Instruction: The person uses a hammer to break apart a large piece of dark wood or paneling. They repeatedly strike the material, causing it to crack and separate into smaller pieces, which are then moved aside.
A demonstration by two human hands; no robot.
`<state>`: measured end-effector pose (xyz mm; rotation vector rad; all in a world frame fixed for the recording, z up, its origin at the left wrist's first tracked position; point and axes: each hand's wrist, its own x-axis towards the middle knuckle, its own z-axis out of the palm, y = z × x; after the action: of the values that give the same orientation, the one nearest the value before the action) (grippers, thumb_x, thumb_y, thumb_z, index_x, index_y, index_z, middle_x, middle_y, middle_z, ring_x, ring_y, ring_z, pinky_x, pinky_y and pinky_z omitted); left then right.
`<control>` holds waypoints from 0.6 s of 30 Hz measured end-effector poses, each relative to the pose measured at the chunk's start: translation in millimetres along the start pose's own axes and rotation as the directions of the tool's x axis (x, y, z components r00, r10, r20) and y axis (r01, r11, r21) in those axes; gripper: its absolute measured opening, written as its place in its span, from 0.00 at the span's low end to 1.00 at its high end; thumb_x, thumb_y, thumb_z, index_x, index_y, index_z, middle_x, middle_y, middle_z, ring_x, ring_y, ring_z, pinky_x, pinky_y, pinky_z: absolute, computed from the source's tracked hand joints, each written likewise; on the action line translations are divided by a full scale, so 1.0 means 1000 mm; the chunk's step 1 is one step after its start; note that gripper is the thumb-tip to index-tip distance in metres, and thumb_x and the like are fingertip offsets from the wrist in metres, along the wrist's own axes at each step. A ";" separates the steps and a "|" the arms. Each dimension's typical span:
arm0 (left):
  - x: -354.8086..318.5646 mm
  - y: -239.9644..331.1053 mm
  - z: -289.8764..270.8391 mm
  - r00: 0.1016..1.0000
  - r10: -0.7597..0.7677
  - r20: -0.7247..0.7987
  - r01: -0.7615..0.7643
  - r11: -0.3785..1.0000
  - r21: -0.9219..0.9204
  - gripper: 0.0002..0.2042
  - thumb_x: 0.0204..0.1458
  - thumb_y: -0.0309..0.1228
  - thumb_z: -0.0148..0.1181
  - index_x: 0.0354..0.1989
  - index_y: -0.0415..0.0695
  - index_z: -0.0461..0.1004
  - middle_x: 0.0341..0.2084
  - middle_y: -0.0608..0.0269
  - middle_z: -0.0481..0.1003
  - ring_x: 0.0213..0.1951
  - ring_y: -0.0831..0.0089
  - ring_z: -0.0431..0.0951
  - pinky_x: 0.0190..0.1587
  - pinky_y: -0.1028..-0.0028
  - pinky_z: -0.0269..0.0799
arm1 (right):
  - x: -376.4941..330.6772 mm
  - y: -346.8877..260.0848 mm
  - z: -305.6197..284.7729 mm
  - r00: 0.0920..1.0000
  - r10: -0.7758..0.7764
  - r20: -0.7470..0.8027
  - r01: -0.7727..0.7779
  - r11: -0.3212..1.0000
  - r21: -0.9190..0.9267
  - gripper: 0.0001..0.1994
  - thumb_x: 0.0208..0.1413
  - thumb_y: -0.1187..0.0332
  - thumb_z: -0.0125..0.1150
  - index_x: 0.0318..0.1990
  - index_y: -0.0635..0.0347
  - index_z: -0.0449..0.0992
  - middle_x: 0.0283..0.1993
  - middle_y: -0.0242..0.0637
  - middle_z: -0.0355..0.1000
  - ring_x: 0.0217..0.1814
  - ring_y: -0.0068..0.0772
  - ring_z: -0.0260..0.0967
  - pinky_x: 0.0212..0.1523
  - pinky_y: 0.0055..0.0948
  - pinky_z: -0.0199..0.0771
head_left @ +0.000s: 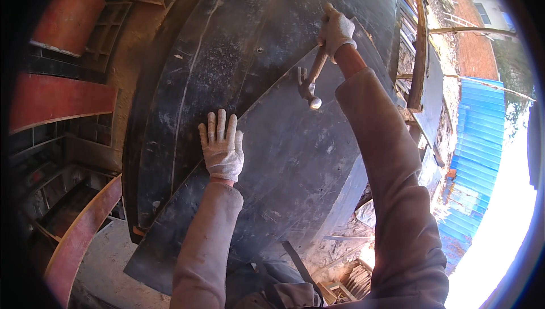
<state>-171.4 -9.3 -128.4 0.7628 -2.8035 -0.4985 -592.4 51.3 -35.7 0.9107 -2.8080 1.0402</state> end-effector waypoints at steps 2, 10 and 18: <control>0.002 -0.003 0.001 1.000 -0.009 0.009 0.009 1.000 0.004 0.23 0.67 0.43 0.52 0.68 0.52 0.72 0.73 0.56 0.63 0.75 0.50 0.58 0.76 0.44 0.46 | -0.013 -0.016 0.004 0.995 -0.071 -0.065 0.071 0.997 -0.005 0.16 0.65 0.60 0.59 0.27 0.60 0.70 0.19 0.34 0.65 0.15 0.28 0.64 0.17 0.36 0.66; -0.006 0.007 -0.009 0.999 0.034 -0.014 -0.033 0.997 0.068 0.23 0.62 0.42 0.60 0.64 0.50 0.74 0.70 0.51 0.66 0.72 0.42 0.60 0.72 0.39 0.52 | -0.118 -0.085 -0.040 0.825 0.553 -0.120 -0.207 0.493 0.845 0.19 0.62 0.60 0.68 0.22 0.56 0.69 0.18 0.25 0.63 0.15 0.19 0.56 0.16 0.26 0.54; -0.002 0.006 -0.006 0.996 0.076 -0.036 -0.071 0.991 0.113 0.20 0.64 0.39 0.59 0.63 0.49 0.75 0.70 0.49 0.66 0.71 0.41 0.62 0.70 0.37 0.56 | -0.124 -0.120 -0.055 0.821 0.571 0.006 -0.356 0.503 0.787 0.15 0.60 0.62 0.68 0.24 0.58 0.73 0.24 0.22 0.66 0.26 0.19 0.59 0.24 0.31 0.58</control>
<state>-170.3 -5.0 -120.8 0.6794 -2.8297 -0.3123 -436.7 75.2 53.3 -0.1106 -2.3636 2.3354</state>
